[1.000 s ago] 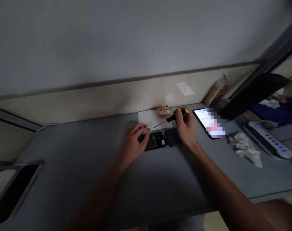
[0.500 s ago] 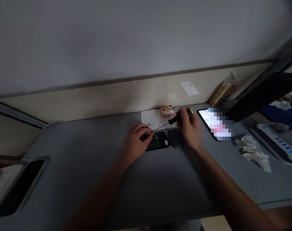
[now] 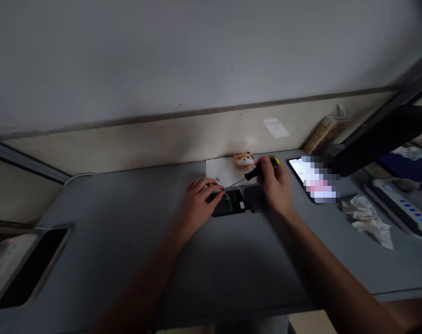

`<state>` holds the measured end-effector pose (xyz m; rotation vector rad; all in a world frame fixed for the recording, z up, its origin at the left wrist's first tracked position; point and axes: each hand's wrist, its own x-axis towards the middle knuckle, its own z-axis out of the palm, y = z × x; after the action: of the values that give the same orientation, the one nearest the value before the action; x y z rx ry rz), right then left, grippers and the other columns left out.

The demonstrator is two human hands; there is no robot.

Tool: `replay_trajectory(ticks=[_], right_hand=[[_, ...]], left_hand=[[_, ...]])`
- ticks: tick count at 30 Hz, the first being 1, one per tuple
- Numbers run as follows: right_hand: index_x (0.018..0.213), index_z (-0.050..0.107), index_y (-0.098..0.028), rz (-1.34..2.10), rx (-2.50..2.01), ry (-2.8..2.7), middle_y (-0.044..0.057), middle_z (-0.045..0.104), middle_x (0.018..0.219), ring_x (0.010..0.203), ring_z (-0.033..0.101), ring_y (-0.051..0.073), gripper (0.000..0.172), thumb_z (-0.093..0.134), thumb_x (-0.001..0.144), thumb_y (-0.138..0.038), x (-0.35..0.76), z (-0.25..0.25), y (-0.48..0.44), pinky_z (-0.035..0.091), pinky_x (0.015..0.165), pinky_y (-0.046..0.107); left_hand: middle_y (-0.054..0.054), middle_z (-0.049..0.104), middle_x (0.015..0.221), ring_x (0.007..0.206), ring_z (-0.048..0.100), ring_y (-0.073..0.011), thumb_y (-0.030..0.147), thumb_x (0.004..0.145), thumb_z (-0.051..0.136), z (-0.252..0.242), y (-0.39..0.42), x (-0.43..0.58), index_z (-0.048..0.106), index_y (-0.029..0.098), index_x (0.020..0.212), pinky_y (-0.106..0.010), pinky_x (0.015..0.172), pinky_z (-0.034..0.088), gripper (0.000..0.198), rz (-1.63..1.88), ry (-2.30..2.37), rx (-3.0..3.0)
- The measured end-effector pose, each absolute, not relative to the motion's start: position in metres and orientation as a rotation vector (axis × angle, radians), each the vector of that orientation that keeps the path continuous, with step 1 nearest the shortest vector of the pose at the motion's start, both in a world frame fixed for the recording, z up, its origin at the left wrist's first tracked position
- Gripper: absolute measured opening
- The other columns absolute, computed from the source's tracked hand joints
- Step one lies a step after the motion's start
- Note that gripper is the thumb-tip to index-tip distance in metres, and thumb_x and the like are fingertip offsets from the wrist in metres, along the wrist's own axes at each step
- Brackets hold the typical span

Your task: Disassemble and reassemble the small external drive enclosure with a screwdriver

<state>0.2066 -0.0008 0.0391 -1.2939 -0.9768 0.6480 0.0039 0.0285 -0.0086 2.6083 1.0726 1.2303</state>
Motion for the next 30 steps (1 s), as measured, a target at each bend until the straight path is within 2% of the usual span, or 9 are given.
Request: replay_trajectory(ticks=[10, 20, 30], right_hand=[[0.079, 0.055, -0.024, 0.659, -1.293, -0.990, -0.001, 0.054, 0.070, 0.061, 0.049, 0.012, 0.052, 0.054, 0.085, -0.076, 0.2095, 0.0383, -0.0001, 0.043, 0.053, 0.025], [0.079, 0.058, -0.023, 0.683, -1.247, -1.029, -0.002, 0.054, 0.067, 0.060, 0.049, 0.013, 0.048, 0.058, 0.087, -0.070, 0.2059, 0.0396, -0.0020, 0.043, 0.055, 0.027], [0.078, 0.058, -0.024, 0.667, -1.286, -0.998, -0.001, 0.056, 0.069, 0.059, 0.048, 0.012, 0.052, 0.057, 0.084, -0.075, 0.2086, 0.0386, -0.0010, 0.042, 0.051, 0.025]], left_hand=[[-0.001, 0.072, 0.091, 0.087, 0.071, -0.0174, 0.029, 0.099, 0.065, -0.0059, 0.0269, 0.0054, 0.066, 0.023, 0.086, -0.033, 0.082, 0.050, 0.014, 1.262, 1.026, 2.650], [-0.001, 0.071, 0.093, 0.090, 0.070, -0.0174, 0.028, 0.100, 0.064, -0.0067, 0.0290, 0.0037, 0.067, 0.023, 0.090, -0.033, 0.084, 0.049, 0.012, 1.266, 0.958, 2.648], [-0.002, 0.071, 0.095, 0.091, 0.069, -0.0185, 0.033, 0.102, 0.060, -0.0056, 0.0302, 0.0007, 0.069, 0.024, 0.092, -0.035, 0.086, 0.050, 0.017, 1.164, 0.982, 2.660]])
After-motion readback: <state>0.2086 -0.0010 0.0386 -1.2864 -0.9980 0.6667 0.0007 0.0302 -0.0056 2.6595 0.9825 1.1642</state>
